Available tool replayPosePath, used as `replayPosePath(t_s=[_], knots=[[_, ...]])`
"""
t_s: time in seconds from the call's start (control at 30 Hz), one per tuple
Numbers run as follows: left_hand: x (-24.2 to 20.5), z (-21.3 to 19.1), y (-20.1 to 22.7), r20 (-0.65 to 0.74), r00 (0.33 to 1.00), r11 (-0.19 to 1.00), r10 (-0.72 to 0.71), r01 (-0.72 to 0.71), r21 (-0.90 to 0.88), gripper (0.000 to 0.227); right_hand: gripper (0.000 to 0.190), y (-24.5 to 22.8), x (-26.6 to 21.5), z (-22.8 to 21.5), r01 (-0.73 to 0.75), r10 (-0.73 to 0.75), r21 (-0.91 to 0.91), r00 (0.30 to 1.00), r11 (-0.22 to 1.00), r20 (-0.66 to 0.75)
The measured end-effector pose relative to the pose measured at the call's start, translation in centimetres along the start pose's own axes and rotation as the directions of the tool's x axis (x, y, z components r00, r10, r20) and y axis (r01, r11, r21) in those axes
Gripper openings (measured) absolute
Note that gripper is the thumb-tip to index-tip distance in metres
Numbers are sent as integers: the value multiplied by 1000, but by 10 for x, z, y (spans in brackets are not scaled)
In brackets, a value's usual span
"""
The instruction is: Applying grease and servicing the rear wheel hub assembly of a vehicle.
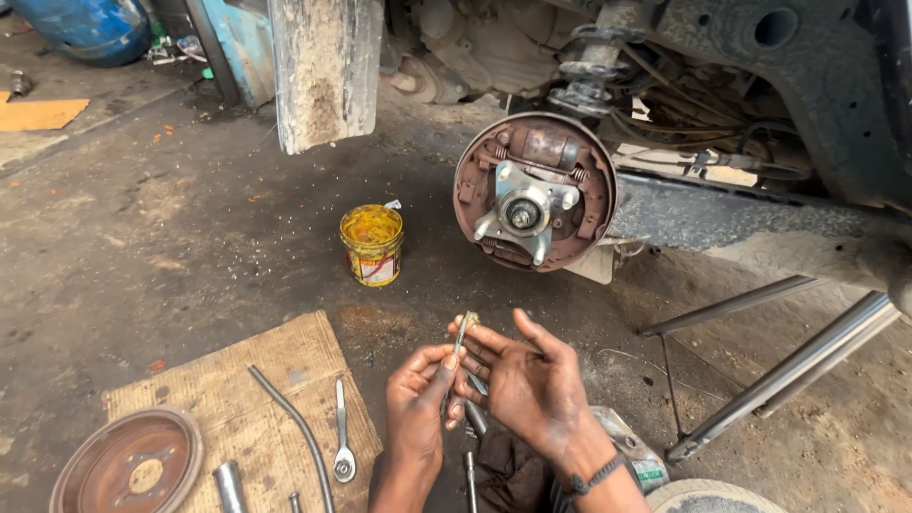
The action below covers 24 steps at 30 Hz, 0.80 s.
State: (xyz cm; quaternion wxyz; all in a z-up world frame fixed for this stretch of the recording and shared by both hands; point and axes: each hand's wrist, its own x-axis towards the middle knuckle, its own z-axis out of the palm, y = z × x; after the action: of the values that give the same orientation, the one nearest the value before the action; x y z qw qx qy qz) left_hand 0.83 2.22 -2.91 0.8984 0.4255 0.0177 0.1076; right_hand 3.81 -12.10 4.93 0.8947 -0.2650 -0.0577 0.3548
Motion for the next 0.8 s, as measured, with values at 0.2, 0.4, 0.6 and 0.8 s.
replayPosePath(t_s=[0.2, 0.4, 0.6, 0.8], knots=[[-6, -24, -10, -130, 991, 987, 36, -15, 160, 14, 67, 2, 7, -3, -91, 95, -52, 991, 995, 96], [-42, -118, -27, -351, 933, 979, 74, -2, 202, 7, 48, 7, 14, -16, 3, -10, -316, 1000, 949, -19], [-72, -329, -97, -595, 775, 800, 213, 211, 561, 5, 31, 45, 9, -91, -12, -52, -491, 992, 871, -115], [-112, -409, -96, -665, 698, 532, 264, 470, 704, 24, 36, 77, 22, -126, -244, 73, -516, 942, 821, -328]])
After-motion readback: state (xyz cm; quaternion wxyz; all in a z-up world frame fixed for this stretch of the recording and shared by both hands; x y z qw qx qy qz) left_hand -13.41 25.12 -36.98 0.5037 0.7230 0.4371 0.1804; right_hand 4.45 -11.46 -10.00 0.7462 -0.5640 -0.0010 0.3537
